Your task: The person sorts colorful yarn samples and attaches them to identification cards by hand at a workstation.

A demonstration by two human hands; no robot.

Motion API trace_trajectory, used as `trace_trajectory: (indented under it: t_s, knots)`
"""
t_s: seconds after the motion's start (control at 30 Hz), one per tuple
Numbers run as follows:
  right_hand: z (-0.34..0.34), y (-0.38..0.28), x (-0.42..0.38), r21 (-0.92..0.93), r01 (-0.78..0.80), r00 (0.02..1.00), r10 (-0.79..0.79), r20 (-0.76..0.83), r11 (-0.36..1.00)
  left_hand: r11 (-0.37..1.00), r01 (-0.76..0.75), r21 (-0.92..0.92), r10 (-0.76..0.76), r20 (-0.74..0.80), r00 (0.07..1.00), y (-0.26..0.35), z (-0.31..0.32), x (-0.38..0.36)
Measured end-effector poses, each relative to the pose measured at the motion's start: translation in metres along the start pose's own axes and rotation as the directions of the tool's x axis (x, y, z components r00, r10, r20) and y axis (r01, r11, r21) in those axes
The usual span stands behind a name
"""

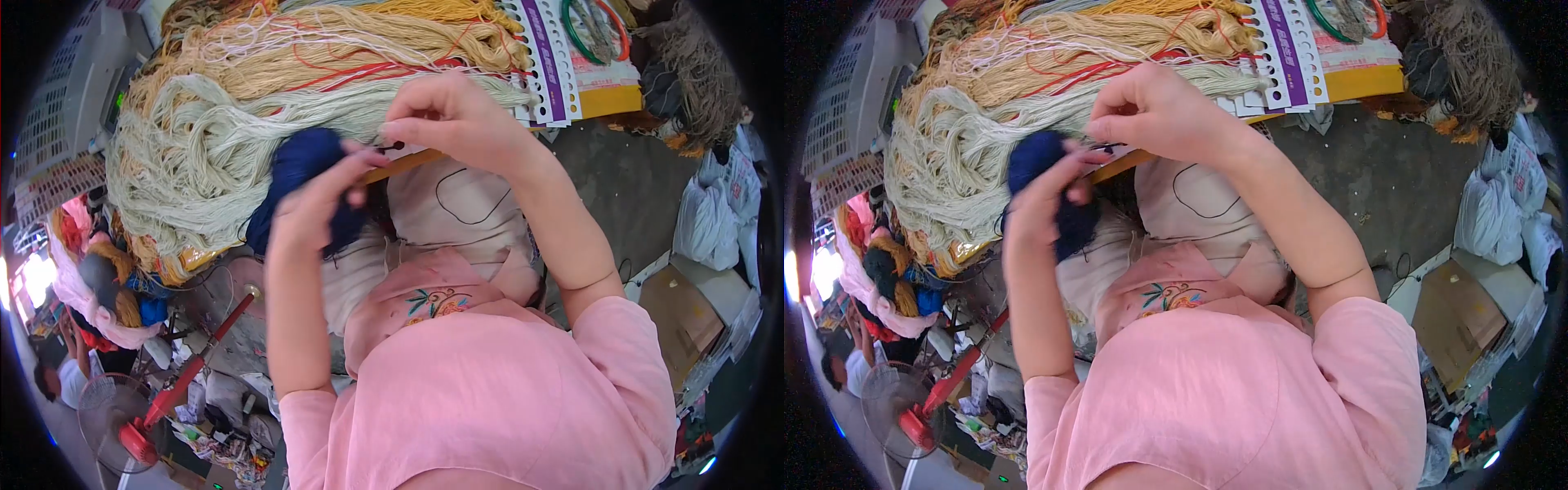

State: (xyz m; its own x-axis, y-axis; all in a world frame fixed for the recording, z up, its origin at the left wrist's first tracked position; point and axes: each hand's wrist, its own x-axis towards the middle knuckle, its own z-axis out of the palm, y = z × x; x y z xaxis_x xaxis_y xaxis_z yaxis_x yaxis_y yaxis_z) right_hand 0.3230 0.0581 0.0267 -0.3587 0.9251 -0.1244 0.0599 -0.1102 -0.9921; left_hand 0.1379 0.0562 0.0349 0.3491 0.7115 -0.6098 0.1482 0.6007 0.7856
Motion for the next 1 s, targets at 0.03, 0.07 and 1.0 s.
trace_trajectory:
  t_s: [0.03, 0.07, 1.0]
  knots:
    - [-0.001, 0.009, 0.0, 0.0, -0.005, 1.0, 0.005, -0.01, 1.0, 0.982, 0.08, -0.168, -0.109, -0.17, 0.979, 0.011, -0.006, -0.013]
    - [0.0, 0.018, 0.0, -0.097, 0.009, 1.0, -0.01, -0.009, 0.995, 0.965, 0.192, -0.18, -0.222, -0.169, 0.96, 0.015, -0.036, -0.026]
    - [0.005, -0.037, 0.065, -0.477, 0.066, 0.988, -0.123, -0.089, 0.877, 0.284, -0.954, 0.092, 0.675, -0.726, 0.131, 0.015, -0.285, -0.48]
